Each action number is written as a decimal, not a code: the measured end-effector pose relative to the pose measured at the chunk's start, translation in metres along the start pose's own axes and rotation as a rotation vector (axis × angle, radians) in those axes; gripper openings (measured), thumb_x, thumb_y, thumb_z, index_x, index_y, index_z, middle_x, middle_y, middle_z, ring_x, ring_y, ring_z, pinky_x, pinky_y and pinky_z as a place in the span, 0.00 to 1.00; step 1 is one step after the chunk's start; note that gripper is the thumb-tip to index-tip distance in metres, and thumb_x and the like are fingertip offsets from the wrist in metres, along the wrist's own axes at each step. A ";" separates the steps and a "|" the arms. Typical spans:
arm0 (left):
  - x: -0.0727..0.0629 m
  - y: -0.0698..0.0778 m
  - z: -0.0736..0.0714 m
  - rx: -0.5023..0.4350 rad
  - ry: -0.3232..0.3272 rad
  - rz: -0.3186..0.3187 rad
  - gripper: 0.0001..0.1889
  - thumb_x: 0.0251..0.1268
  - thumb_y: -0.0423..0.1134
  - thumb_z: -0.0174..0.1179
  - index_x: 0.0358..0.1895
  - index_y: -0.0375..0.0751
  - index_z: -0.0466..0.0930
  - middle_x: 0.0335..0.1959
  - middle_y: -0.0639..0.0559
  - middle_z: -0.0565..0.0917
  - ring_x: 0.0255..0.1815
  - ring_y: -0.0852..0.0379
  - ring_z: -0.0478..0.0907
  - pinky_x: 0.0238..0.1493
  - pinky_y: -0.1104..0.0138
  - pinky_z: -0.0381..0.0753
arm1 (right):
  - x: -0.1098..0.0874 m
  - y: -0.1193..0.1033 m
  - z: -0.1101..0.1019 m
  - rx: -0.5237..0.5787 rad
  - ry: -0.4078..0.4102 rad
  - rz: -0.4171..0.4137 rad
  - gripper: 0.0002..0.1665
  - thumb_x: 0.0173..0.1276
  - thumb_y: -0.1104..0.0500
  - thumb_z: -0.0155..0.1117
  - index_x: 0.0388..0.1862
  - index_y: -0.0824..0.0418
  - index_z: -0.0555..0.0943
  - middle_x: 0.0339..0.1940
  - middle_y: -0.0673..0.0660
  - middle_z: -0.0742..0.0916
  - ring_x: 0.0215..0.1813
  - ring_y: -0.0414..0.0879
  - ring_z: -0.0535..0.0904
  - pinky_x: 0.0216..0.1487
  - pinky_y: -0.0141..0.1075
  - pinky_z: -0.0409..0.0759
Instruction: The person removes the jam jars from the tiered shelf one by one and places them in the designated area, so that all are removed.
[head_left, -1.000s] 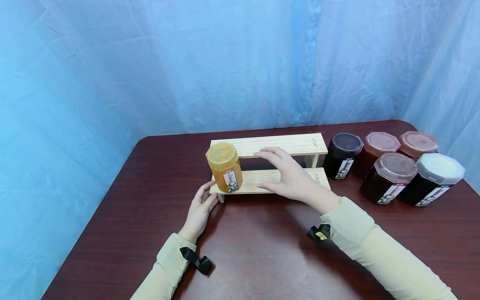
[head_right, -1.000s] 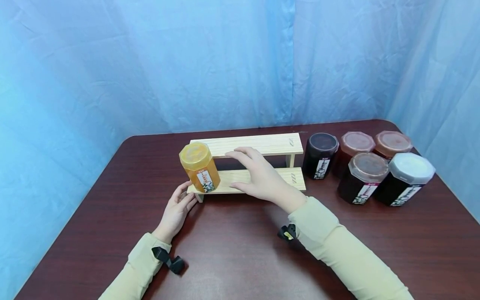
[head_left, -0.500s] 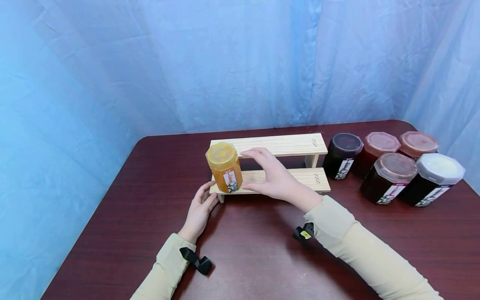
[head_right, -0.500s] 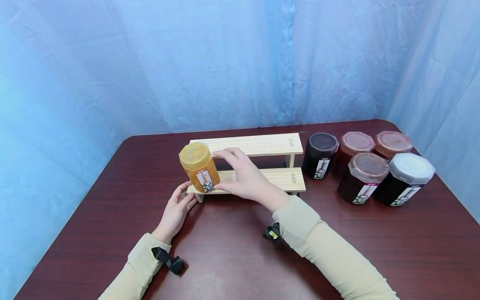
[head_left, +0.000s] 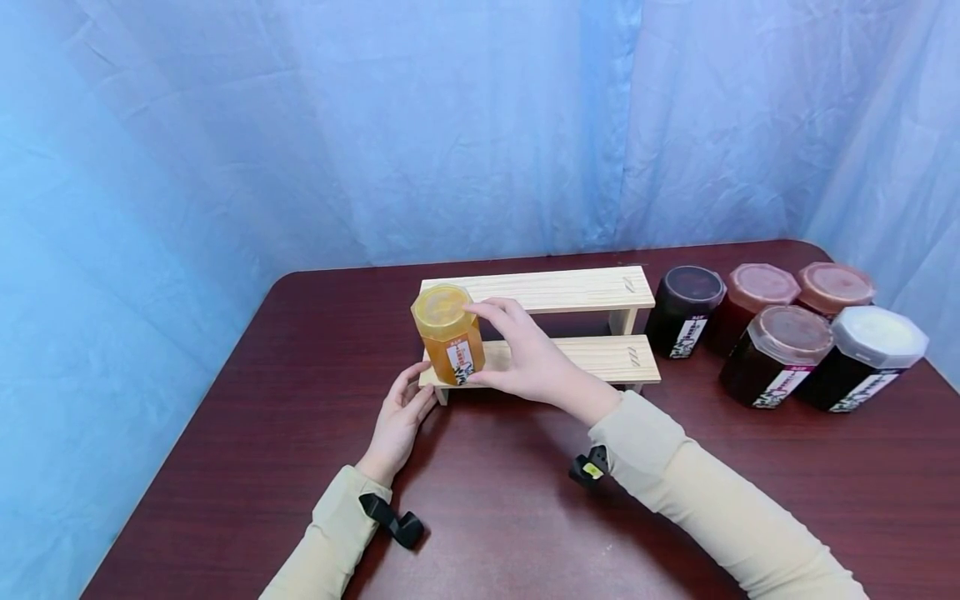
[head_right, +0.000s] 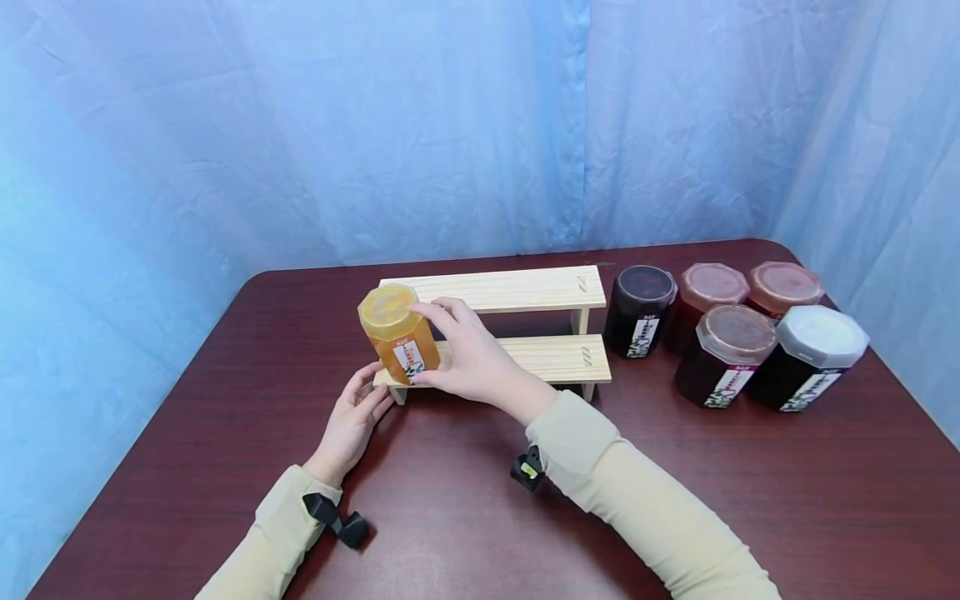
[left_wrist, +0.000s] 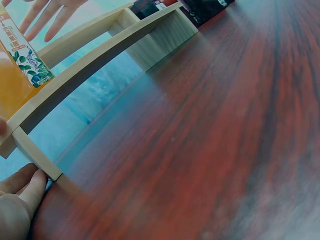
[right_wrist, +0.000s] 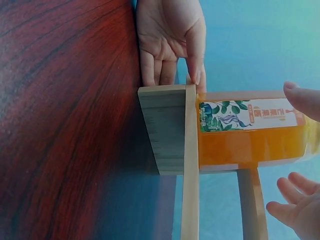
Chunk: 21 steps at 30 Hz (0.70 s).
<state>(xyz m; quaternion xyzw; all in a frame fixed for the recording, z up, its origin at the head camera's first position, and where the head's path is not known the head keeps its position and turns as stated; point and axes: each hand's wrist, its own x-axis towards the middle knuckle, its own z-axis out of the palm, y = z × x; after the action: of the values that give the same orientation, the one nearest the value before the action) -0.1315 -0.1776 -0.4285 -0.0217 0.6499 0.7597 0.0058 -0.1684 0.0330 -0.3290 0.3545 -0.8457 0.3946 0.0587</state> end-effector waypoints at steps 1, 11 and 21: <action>0.000 0.000 0.000 -0.002 0.001 0.001 0.22 0.71 0.30 0.48 0.66 0.34 0.60 0.54 0.45 0.72 0.50 0.64 0.74 0.55 0.71 0.73 | 0.000 0.000 0.001 0.002 0.001 -0.001 0.49 0.48 0.56 0.79 0.68 0.56 0.65 0.63 0.62 0.70 0.65 0.53 0.66 0.64 0.51 0.68; 0.000 -0.001 0.000 0.000 0.004 0.005 0.21 0.71 0.30 0.48 0.65 0.34 0.60 0.54 0.43 0.72 0.49 0.65 0.75 0.54 0.72 0.73 | 0.004 0.005 0.009 0.010 0.008 -0.018 0.50 0.49 0.57 0.78 0.69 0.54 0.63 0.60 0.60 0.71 0.63 0.51 0.67 0.64 0.49 0.68; -0.001 0.000 0.000 0.005 0.001 0.002 0.22 0.71 0.31 0.49 0.65 0.34 0.61 0.52 0.46 0.73 0.48 0.64 0.75 0.54 0.71 0.73 | 0.003 0.010 0.017 0.028 0.023 -0.033 0.51 0.49 0.59 0.78 0.70 0.54 0.60 0.64 0.60 0.71 0.66 0.52 0.66 0.66 0.49 0.66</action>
<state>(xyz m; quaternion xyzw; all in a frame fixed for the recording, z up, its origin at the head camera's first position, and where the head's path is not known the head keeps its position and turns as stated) -0.1309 -0.1780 -0.4286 -0.0214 0.6519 0.7580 0.0051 -0.1737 0.0235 -0.3461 0.3646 -0.8334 0.4093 0.0699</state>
